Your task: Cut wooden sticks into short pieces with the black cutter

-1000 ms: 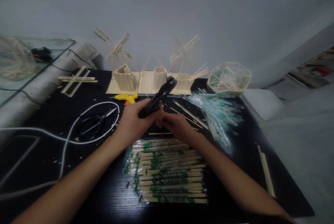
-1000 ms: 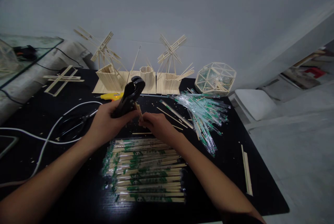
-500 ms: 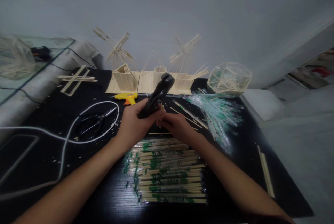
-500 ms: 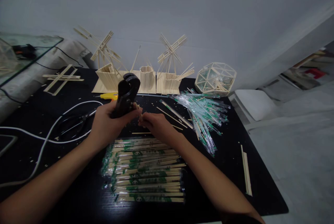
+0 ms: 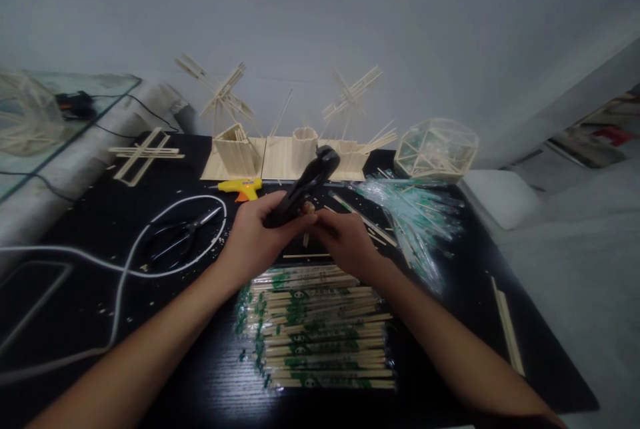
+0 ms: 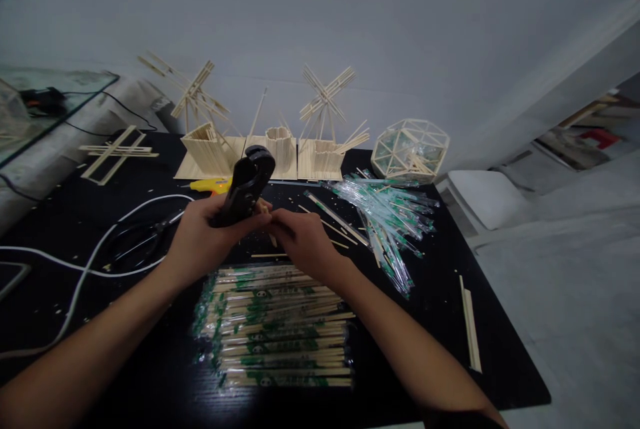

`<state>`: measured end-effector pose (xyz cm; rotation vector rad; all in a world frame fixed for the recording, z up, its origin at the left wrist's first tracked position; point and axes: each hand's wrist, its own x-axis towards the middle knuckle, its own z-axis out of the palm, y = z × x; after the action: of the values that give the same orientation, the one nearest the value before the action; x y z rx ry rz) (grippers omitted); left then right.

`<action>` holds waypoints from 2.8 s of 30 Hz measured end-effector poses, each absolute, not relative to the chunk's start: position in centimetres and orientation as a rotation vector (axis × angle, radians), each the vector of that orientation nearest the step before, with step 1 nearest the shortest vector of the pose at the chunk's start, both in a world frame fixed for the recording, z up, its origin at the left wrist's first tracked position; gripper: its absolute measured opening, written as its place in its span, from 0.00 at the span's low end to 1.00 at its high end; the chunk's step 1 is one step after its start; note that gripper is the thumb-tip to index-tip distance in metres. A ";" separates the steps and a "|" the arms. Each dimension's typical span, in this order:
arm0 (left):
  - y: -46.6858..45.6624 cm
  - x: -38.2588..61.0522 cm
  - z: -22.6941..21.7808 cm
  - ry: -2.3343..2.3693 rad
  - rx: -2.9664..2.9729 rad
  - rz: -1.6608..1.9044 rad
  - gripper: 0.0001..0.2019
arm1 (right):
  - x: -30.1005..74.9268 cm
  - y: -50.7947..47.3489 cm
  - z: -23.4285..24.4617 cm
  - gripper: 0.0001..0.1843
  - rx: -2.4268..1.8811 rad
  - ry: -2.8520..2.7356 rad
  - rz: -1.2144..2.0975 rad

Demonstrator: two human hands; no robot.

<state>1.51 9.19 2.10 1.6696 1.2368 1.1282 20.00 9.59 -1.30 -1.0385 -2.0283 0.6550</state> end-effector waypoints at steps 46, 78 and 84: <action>6.3 -2.5 6.2 1.835 2.811 0.008 0.13 | 19.3 9.4 -3.2 0.11 -1.003 -2.049 0.397; 5.9 -4.6 -0.7 1.478 1.969 0.659 0.24 | 20.6 11.3 -2.8 0.03 -1.560 -2.389 0.737; 5.8 -4.7 -2.0 1.473 2.067 0.618 0.21 | 21.2 10.8 -0.1 0.09 -1.274 -1.967 1.299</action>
<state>-4.69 5.75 -1.98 2.0675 1.4725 0.6176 21.23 10.76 -0.13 -1.2736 -1.9674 1.2992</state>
